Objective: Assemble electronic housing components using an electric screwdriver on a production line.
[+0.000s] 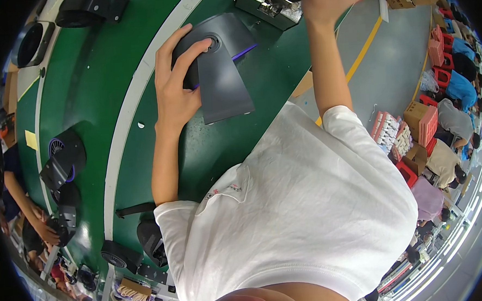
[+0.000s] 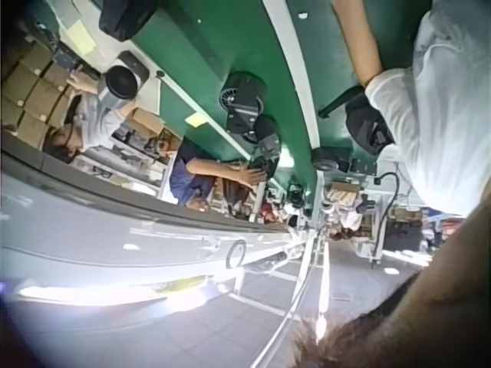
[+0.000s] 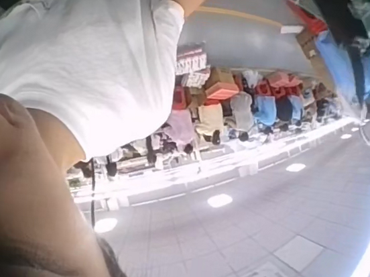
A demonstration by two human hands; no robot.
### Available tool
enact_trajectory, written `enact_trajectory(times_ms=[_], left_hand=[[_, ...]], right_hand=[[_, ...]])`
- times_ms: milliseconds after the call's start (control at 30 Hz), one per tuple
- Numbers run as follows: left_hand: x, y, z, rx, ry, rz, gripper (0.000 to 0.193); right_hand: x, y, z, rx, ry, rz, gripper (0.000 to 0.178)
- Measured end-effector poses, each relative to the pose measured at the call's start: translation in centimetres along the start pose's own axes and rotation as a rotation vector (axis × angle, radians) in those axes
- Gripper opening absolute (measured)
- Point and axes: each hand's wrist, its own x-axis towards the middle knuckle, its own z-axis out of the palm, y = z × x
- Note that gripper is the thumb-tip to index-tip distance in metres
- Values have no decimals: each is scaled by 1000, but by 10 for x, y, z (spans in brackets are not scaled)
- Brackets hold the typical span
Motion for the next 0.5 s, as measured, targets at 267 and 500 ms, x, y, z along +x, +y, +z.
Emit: enact_trajectory(times_ms=[267,500], left_hand=[[0,-1,3,-11,38,21,69],[2,-5,4,-2,36,26,68]], right_hand=[[-21,28,-3,-87,-15,138,61],[-22,39,-4,165,-39,224,61]])
